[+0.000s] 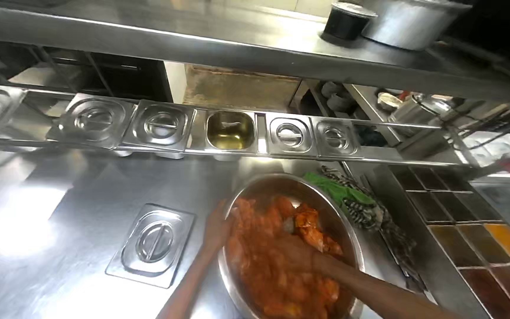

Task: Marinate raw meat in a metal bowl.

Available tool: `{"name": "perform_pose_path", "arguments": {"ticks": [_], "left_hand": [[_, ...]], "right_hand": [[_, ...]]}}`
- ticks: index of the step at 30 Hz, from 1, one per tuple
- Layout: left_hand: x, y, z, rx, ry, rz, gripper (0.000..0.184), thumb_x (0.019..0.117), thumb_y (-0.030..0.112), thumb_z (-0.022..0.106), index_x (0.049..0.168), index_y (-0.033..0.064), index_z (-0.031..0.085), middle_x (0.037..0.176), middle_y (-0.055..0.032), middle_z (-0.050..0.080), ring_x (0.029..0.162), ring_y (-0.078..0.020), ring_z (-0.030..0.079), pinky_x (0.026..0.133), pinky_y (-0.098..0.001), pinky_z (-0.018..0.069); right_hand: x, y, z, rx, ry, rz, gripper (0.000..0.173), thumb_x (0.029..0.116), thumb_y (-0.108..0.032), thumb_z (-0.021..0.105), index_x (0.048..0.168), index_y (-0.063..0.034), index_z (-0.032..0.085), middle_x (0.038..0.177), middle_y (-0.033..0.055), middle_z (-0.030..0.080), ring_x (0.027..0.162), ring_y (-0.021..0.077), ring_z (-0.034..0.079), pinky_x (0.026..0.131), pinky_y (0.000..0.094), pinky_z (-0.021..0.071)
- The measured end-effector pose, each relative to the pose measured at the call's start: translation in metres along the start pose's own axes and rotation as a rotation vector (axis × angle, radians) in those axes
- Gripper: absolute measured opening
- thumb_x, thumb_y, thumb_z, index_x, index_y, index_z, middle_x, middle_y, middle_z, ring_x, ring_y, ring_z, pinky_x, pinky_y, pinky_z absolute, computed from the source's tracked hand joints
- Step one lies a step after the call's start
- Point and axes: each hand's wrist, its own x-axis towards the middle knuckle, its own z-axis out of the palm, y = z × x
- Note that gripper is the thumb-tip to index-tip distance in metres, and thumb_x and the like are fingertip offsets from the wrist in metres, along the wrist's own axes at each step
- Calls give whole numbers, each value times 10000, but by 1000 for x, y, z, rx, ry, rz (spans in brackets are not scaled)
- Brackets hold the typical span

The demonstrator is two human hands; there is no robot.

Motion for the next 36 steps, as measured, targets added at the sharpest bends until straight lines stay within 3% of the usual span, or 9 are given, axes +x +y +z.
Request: {"name": "perform_pose_path", "arguments": {"ticks": [5,8,10,17,20,24,29,33,36], "left_hand": [[35,10,-7,-6,-172,-54,407,1023,240,607,1397,80,589,1240,-174,669,1131,-275,656,996,-496,524],[73,15,-5,36,-244,82,379,977,129,660,1352,92,620,1176,-165,686,1031,-279,682,912,-501,564],[74,11,-2,-7,-200,141,356,944,55,674,1295,109,653,1120,-132,707,968,-247,694,863,-479,580],[-34,-8,19,-153,263,-31,434,916,69,663,1348,48,631,1215,-127,703,1104,-214,686,981,-438,560],[-92,-3,51,-242,411,-111,440,934,50,642,1367,-13,595,1210,-182,701,1094,-251,694,970,-479,554],[-140,-16,80,-379,525,-101,396,1006,47,540,1375,-94,507,1195,-228,653,1032,-198,682,926,-398,570],[-168,-42,60,-443,419,-32,262,1009,36,550,1235,-95,571,978,-115,690,822,-96,678,763,-284,593],[-108,-40,5,-202,318,22,334,1032,146,534,1313,-20,607,1146,-135,708,1031,-194,699,930,-403,579],[-27,-20,-13,-138,116,11,399,1101,242,445,1456,70,507,1245,-141,685,1112,-227,682,980,-441,555]], "right_hand": [[-35,-23,-41,-328,11,-228,379,954,-75,640,1332,-89,622,1052,243,710,993,471,683,865,669,513],[29,-9,-54,-454,137,-389,503,892,-64,709,1381,-134,615,1382,180,608,1302,449,544,1001,684,463],[53,32,-62,-395,146,-222,651,898,-95,711,1506,-217,514,1603,140,423,1480,426,365,1160,692,305],[-66,63,14,119,137,442,1106,817,-621,768,1665,-220,183,1665,345,88,1353,597,427,1011,687,459],[-70,-8,29,104,3,359,1058,811,-538,804,1633,-139,271,1616,381,210,1392,600,383,1053,705,422],[-9,-45,24,-71,67,126,828,792,-149,777,1539,-310,456,1603,334,268,1345,618,405,934,761,458],[5,-7,-23,160,265,329,661,886,-263,721,1495,-118,507,1365,268,600,1233,466,596,1002,652,478],[-42,-13,-64,-48,208,180,578,916,-244,692,1456,-109,537,1245,294,644,1176,486,617,983,661,473],[-46,-40,-67,-479,74,-323,466,854,-219,775,1262,-37,643,1098,257,691,1087,478,647,891,673,493]]}}
